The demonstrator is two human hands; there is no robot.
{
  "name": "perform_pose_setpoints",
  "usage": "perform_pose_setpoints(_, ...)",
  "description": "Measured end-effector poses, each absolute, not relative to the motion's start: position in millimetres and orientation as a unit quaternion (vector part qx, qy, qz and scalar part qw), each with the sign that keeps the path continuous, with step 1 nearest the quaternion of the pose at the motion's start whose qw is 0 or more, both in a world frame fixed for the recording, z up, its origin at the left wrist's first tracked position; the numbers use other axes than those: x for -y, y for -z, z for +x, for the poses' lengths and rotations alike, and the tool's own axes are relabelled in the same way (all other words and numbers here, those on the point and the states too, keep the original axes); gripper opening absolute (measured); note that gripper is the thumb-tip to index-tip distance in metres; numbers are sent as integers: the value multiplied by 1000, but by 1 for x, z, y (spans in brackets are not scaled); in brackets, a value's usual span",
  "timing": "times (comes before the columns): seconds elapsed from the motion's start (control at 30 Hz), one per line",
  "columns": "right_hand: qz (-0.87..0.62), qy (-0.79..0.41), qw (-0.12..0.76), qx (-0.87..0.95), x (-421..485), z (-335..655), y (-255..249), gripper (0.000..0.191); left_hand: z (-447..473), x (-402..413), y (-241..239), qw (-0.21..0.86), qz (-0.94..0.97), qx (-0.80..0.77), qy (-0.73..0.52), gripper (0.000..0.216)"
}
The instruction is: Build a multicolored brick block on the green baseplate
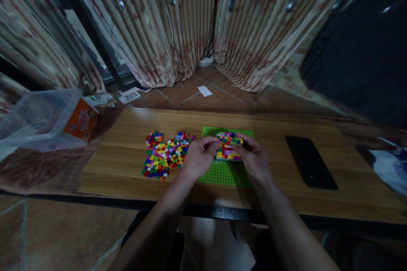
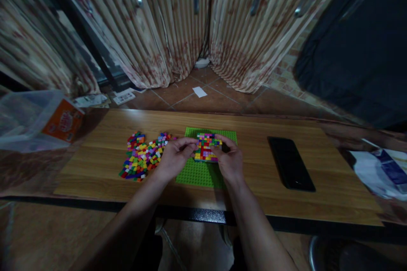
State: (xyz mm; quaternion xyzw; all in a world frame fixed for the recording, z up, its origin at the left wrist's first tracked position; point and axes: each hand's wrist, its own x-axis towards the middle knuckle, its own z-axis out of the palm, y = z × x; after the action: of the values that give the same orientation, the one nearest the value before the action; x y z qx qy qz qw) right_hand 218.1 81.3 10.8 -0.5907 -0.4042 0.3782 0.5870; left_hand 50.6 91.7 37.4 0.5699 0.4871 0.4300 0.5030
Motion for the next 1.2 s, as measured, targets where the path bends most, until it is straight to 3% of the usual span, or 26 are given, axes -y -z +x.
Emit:
perform_pose_setpoints(0.8,-601,-377,578,404,-81,219,-12,49,40,-99,-40,499,560,-493,-440,23)
perform_pose_setpoints(0.97,-582,-402,604,366,-80,222,-15,48,-10,-121,-47,365,577,-575,-451,22)
perform_pose_setpoints(1.2,-585,-387,639,316,-80,223,-20,32,-42,-120,-53,229,718,-607,-252,27)
